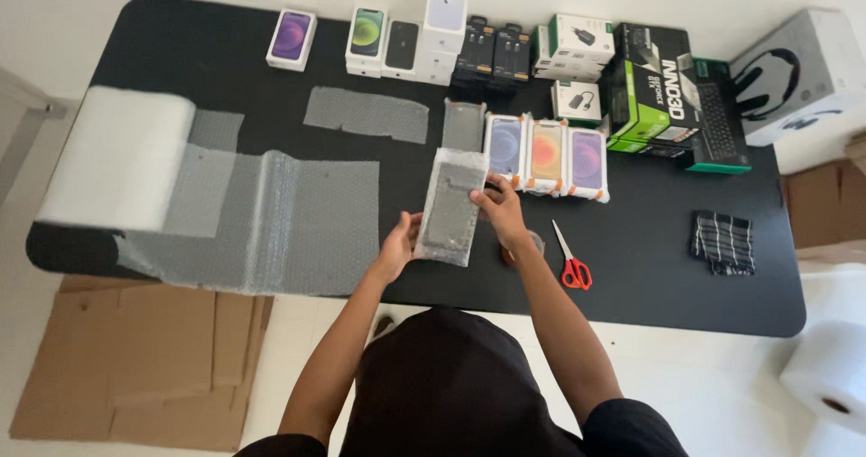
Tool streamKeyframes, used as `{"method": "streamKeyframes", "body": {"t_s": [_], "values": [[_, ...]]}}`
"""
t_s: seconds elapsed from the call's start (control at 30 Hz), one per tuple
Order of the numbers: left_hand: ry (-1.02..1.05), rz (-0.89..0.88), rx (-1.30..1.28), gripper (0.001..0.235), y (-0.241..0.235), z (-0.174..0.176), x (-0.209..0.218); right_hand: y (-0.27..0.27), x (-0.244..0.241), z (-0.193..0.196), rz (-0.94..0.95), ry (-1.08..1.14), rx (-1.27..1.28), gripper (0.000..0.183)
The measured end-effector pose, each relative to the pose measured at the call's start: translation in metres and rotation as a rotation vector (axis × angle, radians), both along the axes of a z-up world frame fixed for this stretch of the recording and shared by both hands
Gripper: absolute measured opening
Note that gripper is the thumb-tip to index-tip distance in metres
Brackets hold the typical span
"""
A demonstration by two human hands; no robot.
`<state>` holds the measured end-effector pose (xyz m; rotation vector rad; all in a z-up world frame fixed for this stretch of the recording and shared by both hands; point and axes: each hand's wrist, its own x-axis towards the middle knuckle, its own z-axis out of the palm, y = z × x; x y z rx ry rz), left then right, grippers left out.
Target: The person packages electronic devices by placing protective film over smartphone screens, cutting and applying tape by hand and with scissors, and wrapping devices in bubble wrap.
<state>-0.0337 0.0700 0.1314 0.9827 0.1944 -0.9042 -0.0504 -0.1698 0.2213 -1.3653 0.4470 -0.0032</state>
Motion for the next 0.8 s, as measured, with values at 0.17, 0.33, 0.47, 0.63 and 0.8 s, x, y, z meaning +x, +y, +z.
{"method": "streamKeyframes", "body": {"t_s": [0.17,0.33,0.47,0.63,0.8], "values": [[-0.463,-0.022,0.366,0.076,-0.003,0.001,-0.019,-0.016,0.012,-0.070,-0.062,0.106,-0.034,0.050],[-0.442,-0.023,0.444,0.078,-0.004,-0.004,-0.031,-0.010,0.014,-0.076,-0.034,0.195,-0.046,0.047],[-0.448,-0.020,0.574,0.075,-0.012,0.010,-0.042,-0.005,0.016,-0.089,-0.010,0.245,-0.039,0.050],[-0.469,-0.102,0.736,0.072,-0.016,-0.041,-0.041,-0.013,0.033,-0.159,0.031,0.278,-0.034,0.054],[-0.434,-0.117,0.858,0.064,-0.011,-0.058,-0.056,-0.010,0.032,-0.170,0.050,0.309,-0.095,0.050]]}}
